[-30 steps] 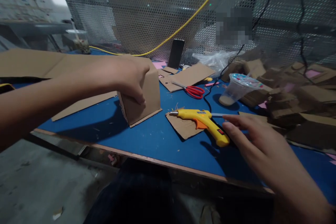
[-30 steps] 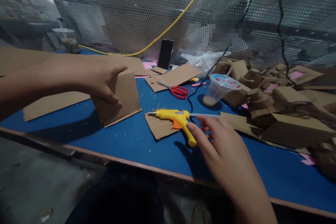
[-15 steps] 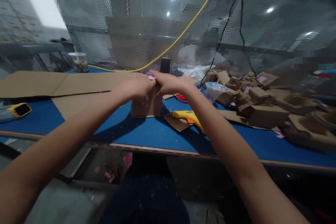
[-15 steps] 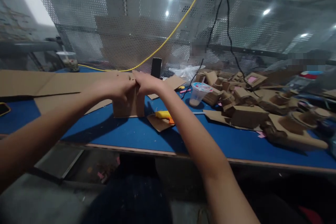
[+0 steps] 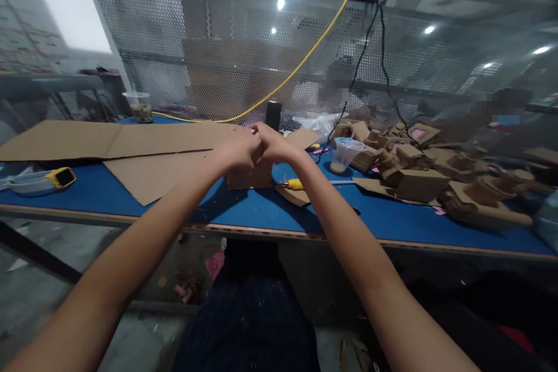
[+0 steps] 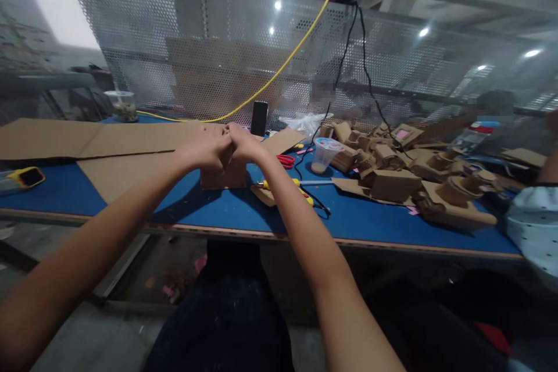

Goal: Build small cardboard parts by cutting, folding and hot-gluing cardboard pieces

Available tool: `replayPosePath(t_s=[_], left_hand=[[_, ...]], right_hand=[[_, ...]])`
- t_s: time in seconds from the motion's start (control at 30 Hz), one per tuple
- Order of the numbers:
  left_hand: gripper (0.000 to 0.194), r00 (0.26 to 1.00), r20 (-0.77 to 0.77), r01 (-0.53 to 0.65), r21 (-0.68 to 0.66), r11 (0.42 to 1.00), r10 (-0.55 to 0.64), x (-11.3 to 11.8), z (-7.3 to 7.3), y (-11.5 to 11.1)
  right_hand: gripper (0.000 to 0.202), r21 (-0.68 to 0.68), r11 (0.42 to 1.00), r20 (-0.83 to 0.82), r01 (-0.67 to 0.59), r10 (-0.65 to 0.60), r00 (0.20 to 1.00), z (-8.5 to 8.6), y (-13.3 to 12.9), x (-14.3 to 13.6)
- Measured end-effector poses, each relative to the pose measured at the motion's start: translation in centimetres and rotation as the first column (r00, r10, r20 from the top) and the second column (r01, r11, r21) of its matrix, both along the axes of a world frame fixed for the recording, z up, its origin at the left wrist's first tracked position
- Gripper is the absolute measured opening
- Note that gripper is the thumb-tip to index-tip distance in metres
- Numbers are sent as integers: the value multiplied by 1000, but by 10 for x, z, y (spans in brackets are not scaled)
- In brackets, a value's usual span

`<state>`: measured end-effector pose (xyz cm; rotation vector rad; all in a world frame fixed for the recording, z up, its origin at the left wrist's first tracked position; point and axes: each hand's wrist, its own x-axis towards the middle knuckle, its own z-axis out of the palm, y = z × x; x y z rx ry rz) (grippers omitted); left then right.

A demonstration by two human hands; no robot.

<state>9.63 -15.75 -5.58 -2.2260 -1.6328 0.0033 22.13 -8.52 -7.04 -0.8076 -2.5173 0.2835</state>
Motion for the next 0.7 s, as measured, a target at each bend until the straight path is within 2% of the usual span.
replayPosePath(t_s=[0.4, 0.7], left_hand=[[73, 1000, 7, 6, 95, 995, -7, 4, -9, -16], [65, 1000, 24, 11, 162, 987, -15, 13, -16, -34]], right_hand=[[80, 90, 996, -48, 10, -6, 999, -6, -15, 6], [74, 127, 992, -80, 1, 9, 997, -10, -30, 14]])
